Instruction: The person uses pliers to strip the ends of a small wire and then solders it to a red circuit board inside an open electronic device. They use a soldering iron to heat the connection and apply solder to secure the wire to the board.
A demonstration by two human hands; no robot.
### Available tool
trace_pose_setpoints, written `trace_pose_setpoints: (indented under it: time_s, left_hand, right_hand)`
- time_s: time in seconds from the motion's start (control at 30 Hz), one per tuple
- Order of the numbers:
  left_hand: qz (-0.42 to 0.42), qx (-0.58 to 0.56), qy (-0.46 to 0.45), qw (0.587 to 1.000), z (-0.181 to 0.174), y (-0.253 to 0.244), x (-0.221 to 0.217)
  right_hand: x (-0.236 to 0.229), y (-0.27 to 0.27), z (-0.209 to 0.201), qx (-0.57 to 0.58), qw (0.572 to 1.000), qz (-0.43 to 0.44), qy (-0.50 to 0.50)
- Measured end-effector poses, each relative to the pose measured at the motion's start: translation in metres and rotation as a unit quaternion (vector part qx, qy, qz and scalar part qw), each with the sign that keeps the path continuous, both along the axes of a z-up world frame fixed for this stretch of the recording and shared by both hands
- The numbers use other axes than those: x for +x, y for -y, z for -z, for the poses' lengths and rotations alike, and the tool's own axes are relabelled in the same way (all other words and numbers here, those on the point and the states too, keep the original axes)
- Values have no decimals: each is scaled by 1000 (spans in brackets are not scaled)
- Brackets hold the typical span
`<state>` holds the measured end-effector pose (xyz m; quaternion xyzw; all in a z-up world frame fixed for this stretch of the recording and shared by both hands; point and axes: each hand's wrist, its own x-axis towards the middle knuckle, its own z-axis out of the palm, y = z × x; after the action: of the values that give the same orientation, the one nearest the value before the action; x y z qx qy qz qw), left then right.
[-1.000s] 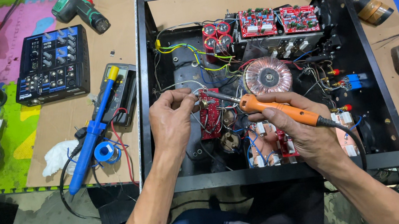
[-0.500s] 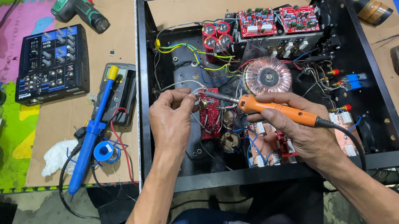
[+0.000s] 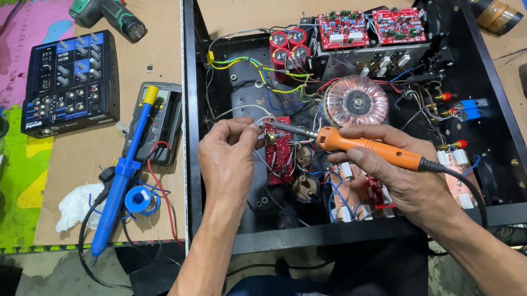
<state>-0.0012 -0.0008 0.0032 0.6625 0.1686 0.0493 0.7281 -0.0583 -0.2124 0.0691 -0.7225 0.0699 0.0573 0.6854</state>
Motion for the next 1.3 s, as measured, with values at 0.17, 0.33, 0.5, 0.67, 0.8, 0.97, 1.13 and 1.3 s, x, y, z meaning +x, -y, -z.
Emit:
trace_pose_setpoints:
  time_s: [0.17,0.33,0.5,0.67,0.8,0.97,1.13,1.3]
  left_hand:
    - [-9,8,-22,1000,-3,-1,0]
    - [-7,17,-26,999,-11,1,-2]
    - [-8,59,-40,997,-10,1,-2]
    - [-19,13,-54,998,-12,2,-1]
    - [-17,14,-68,997,-13,2,0]
    - [-22,14,-65,998,-14,3,-1]
    - [-23,9,-65,998,-13,2,-1]
    - [-23,3,-56,998,-12,2,-2]
  right_hand:
    - [1,0,-9,2,998,-16,-59]
    - [10,12,-4,29,997,-57,-49]
    - [21,17,-13,-19,988,-9,-154]
    - [23,21,-7,-13,992,-37,-119]
    - [24,29,5,-22,993,-49,-103]
    - [19,28,15,-2,996,-52,-74]
    - [12,21,14,48,996,-45,-63]
    - [7,12,11,60,993,-1,-103]
